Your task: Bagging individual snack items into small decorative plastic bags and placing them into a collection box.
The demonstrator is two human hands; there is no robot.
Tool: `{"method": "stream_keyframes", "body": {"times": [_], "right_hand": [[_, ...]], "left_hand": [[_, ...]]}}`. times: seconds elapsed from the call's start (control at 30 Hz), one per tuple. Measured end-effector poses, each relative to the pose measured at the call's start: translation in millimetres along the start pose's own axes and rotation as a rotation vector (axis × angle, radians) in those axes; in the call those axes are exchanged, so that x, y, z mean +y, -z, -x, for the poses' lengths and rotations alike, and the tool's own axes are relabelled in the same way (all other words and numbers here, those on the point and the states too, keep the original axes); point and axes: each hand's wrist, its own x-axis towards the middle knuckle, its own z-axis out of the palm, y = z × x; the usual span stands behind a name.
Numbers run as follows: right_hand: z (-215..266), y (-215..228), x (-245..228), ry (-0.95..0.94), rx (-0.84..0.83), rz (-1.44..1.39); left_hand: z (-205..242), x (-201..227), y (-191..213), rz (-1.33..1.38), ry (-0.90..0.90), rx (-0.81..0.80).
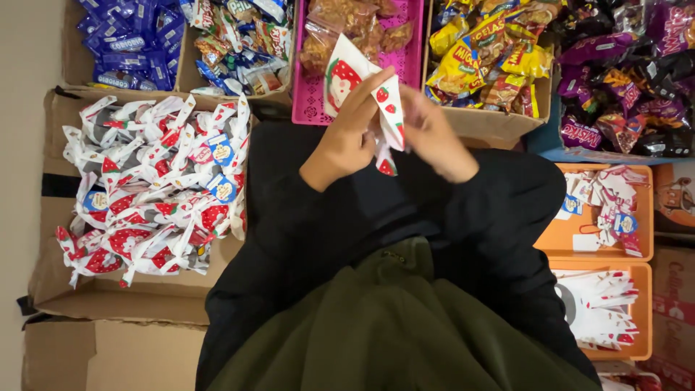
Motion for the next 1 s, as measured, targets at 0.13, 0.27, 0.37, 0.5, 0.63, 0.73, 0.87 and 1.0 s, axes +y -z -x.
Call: {"method": "stream_keyframes", "body": {"times": [0.13,0.27,0.37,0.5,0.63,0.73,0.87,1.0], "right_hand": [[7.6,-19.2,-8.3,0.311,0.131,0.34],[12.7,-23.5,-5.9,0.494,0.243,0.945],[13.2,-25.8,-8.1,0.496,0.289,0.934],[12.1,-28.7,2.3,0.505,0.189,0.88],[14.9,-27.2,-13.1,0.395,0.046,0.979],[21.4,-28.1,-22.0,0.47,0.119,0.94],[25.0,-27.8,-15.9,0.595,0.138,0.937],[28.5,-29.5,-16.6,0.649,0.304,1.02]], "left_hand": [[-2.8,-4.7,2.6,0.098,0.068,-0.019],[-13.3,-0.6,6.0,0.065,0.099,-0.047],[-13.1,-5.0,2.2,0.099,0.108,-0.094],[-22.0,7.5,4.7,0.058,0.219,-0.167],[-13.2,0.7,5.3,0.094,0.123,-0.152],[-15.8,0.4,4.8,0.051,0.15,-0.142],[-19.8,-0.4,0.8,0.099,0.165,-0.125],[-22.8,2.0,-5.9,0.142,0.12,-0.09]]}}
